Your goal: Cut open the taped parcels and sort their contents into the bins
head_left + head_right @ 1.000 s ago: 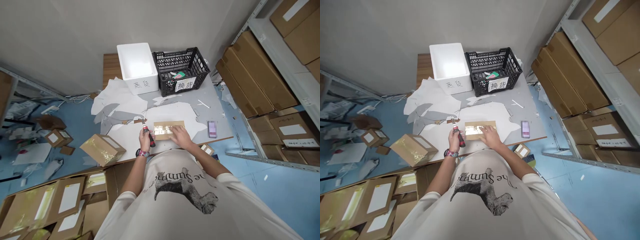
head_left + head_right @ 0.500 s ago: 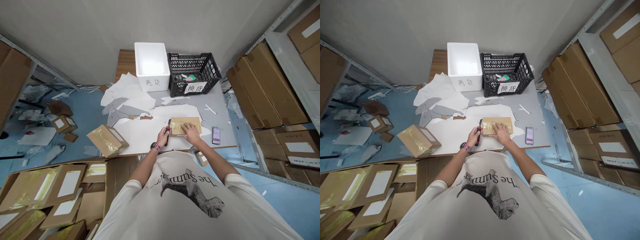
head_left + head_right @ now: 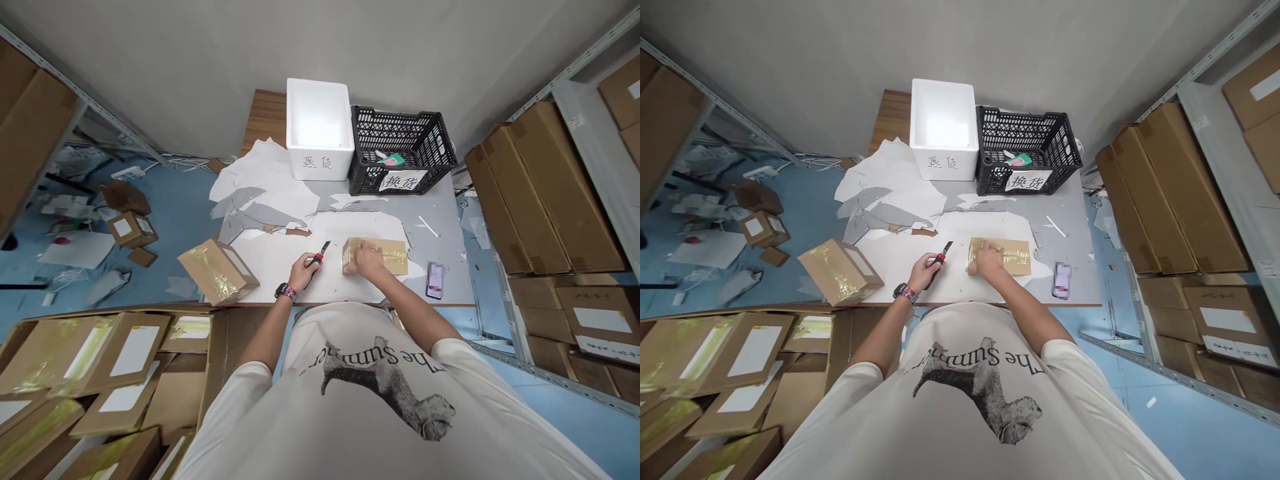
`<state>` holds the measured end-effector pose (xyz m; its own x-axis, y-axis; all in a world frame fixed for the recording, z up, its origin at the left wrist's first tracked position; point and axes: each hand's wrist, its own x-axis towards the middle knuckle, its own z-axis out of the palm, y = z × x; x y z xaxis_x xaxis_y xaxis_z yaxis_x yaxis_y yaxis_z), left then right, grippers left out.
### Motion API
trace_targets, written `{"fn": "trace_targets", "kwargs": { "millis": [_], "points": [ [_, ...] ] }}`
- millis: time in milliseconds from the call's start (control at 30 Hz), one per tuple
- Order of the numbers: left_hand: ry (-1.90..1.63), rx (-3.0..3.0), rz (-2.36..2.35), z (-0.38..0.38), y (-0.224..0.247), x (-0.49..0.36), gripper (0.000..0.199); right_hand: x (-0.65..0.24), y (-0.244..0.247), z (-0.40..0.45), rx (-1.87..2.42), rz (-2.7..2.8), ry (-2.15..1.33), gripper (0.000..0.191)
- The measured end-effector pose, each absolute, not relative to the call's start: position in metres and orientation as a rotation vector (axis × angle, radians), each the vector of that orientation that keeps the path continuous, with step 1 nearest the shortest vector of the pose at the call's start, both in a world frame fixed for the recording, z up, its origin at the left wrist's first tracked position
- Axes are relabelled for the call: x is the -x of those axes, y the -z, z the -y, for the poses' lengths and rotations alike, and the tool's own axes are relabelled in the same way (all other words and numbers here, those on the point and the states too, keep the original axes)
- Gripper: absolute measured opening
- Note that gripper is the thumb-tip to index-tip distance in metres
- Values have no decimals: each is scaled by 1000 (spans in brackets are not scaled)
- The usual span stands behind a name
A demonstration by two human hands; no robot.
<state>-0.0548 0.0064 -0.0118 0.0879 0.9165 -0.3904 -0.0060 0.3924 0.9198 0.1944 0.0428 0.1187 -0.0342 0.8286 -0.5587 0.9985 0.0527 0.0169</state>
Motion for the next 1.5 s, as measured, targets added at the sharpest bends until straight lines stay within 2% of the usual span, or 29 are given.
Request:
{"fn": "trace_targets", "kwargs": {
  "millis": [200, 367, 533, 733, 933, 1067, 1200, 1333, 1500],
  "points": [
    [-734, -1092, -1232, -15, 9, 56, 46, -186, -121, -45, -1895, -1895, 571, 50],
    [-663, -1198, -1219, -24, 5, 59, 46, -197, -118, -37, -1972, -1948, 651, 45],
    [-577, -1394, -1186, -38, -7, 57, 45, -210, -116, -38, -1969, -1985, 756, 31],
    [-378, -1697, -1179, -55, -26, 54, 46, -213, -111, -37, -1982, -2011, 760, 28],
    [-227, -1823, -1104, -73, -35, 49, 47, -215, -108, -34, -2070, -1983, 763, 32],
    [-243, -1883, -1069, -88, -32, 47, 40, -220, -108, -33, -2086, -2023, 749, 33],
    [-280, -1632, -924, -81, -23, 48, 37, -226, -111, -30, -2048, -2093, 714, 30],
    [-334, -1314, -900, -51, -12, 57, 44, -231, -112, -22, -1948, -2223, 671, 34],
    [-514, -948, -1095, -20, -5, 82, 59, -240, -100, -11, -1987, -2264, 563, 55]
  ]
}}
